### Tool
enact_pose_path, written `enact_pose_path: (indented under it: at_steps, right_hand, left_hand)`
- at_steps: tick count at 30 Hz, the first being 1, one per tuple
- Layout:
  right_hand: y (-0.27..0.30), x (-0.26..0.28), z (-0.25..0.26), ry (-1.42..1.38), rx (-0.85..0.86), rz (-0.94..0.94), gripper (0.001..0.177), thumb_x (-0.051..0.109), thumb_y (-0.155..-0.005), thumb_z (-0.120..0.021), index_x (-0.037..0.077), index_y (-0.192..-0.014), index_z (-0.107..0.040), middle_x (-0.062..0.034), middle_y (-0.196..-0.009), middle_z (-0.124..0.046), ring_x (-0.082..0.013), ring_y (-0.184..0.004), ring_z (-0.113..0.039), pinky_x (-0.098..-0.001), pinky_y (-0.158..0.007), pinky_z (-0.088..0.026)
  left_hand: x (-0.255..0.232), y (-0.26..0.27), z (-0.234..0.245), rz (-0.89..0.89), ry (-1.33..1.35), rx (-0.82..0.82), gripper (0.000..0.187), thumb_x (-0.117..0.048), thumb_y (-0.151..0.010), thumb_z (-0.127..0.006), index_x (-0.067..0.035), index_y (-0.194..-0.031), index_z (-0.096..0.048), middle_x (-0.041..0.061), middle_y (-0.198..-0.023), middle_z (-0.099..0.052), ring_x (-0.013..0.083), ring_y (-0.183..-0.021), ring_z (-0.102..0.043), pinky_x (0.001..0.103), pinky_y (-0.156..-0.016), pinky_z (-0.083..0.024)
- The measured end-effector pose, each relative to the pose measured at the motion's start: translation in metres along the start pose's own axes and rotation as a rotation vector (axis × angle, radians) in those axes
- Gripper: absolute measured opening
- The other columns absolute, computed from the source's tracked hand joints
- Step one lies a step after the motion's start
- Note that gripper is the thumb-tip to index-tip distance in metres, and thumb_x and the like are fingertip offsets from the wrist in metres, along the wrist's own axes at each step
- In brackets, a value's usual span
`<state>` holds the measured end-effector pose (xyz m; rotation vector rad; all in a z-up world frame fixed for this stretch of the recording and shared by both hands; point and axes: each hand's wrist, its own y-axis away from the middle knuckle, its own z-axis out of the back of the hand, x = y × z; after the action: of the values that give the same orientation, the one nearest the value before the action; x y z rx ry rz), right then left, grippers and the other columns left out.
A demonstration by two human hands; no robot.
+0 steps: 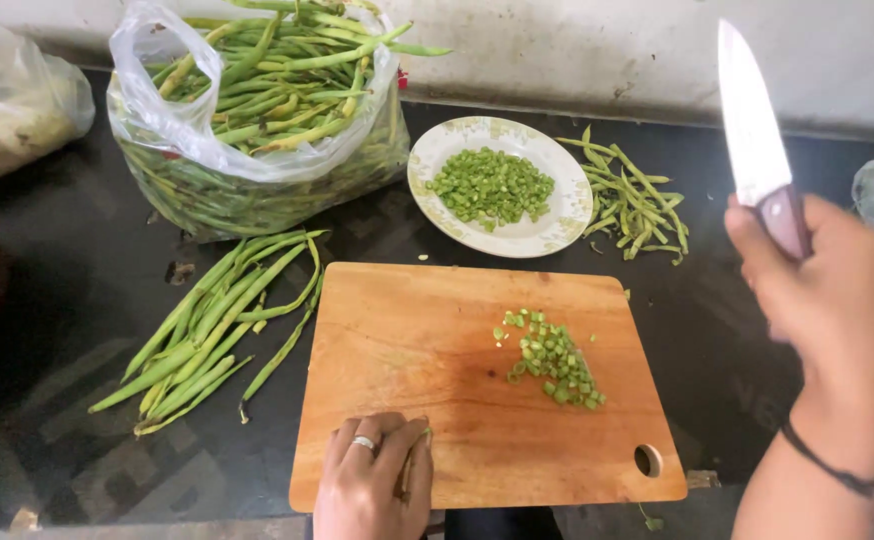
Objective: The person picks up green beans from a pile and cuts them into small pieces on a wooden board, occasionally moving the chopped pieces aside.
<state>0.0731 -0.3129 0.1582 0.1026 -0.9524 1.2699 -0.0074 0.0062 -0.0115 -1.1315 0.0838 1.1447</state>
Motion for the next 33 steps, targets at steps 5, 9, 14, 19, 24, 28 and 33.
enact_pose_path:
  at_steps: [5, 9, 14, 19, 24, 28, 33]
  right_hand:
    - [0.100, -0.047, -0.016, -0.406, 0.377, -0.226, 0.037, 0.024, -0.105, -0.063, 0.004, -0.136, -0.068, 0.0009, -0.068, -0.054, -0.0070, -0.056, -0.045, -0.0248, -0.044, -0.033]
    - [0.185, -0.076, -0.068, -0.440, 0.463, -0.038, 0.051, 0.017, -0.098, -0.056, 0.006, -0.147, -0.052, -0.0017, -0.086, -0.066, -0.0106, -0.064, -0.065, -0.0267, -0.054, -0.055]
    - [0.235, -0.152, -0.134, -0.439, 0.210, 0.309, 0.051, 0.007, -0.092, -0.065, 0.002, -0.142, -0.055, -0.0112, -0.102, -0.076, -0.0183, -0.087, -0.076, -0.0360, -0.080, -0.059]
    - [0.237, -0.187, -0.146, -0.144, 0.365, 0.448, 0.059, 0.008, -0.084, -0.068, 0.006, -0.142, -0.056, -0.0100, -0.092, -0.080, -0.0216, -0.077, -0.080, -0.0358, -0.074, -0.063]
    - [0.249, -0.190, -0.155, -0.063, 0.344, 0.518, 0.054, 0.013, -0.082, -0.074, 0.009, -0.135, -0.064, -0.0066, -0.087, -0.079, -0.0201, -0.073, -0.077, -0.0336, -0.074, -0.061]
    - [0.252, -0.204, -0.160, -0.025, 0.191, 0.641, 0.050, 0.014, -0.083, -0.071, 0.010, -0.132, -0.066, -0.0025, -0.090, -0.076, -0.0141, -0.074, -0.073, -0.0301, -0.076, -0.058]
    - [0.274, -0.279, -0.195, 0.136, 0.298, 0.766, 0.053, 0.013, -0.079, -0.073, 0.006, -0.131, -0.069, -0.0065, -0.092, -0.082, -0.0125, -0.050, -0.058, -0.0265, -0.052, -0.053]
  left_hand:
    - [-0.013, -0.015, -0.007, -0.017, 0.038, 0.017, 0.015, -0.005, -0.076, -0.078, -0.006, -0.091, -0.076, 0.009, -0.087, -0.067, 0.0297, -0.084, -0.067, 0.042, -0.075, -0.053]
    - [-0.025, -0.027, -0.018, -0.060, 0.042, 0.077, 0.015, -0.004, -0.079, -0.074, -0.003, -0.095, -0.074, 0.011, -0.092, -0.067, 0.0322, -0.086, -0.064, 0.044, -0.076, -0.051]
    - [-0.023, -0.029, -0.022, -0.063, 0.030, 0.155, 0.013, -0.005, -0.082, -0.072, -0.002, -0.095, -0.072, 0.012, -0.092, -0.066, 0.0336, -0.087, -0.062, 0.045, -0.078, -0.049]
    - [-0.020, -0.022, -0.024, -0.059, 0.100, 0.095, 0.015, -0.002, -0.079, -0.072, -0.001, -0.094, -0.072, 0.012, -0.092, -0.068, 0.0324, -0.089, -0.065, 0.043, -0.079, -0.050]
    - [-0.018, -0.020, -0.026, -0.029, 0.120, 0.086, 0.010, -0.001, -0.080, -0.074, -0.001, -0.090, -0.071, 0.012, -0.090, -0.069, 0.0322, -0.087, -0.066, 0.042, -0.079, -0.051]
    - [-0.019, -0.022, -0.023, -0.031, 0.157, 0.082, 0.013, 0.001, -0.077, -0.074, 0.000, -0.090, -0.072, 0.013, -0.090, -0.069, 0.0332, -0.088, -0.067, 0.043, -0.080, -0.054]
    - [-0.018, -0.022, -0.026, 0.004, 0.179, 0.082, 0.009, 0.001, -0.079, -0.075, -0.001, -0.087, -0.071, 0.013, -0.089, -0.070, 0.0334, -0.087, -0.068, 0.041, -0.076, -0.056]
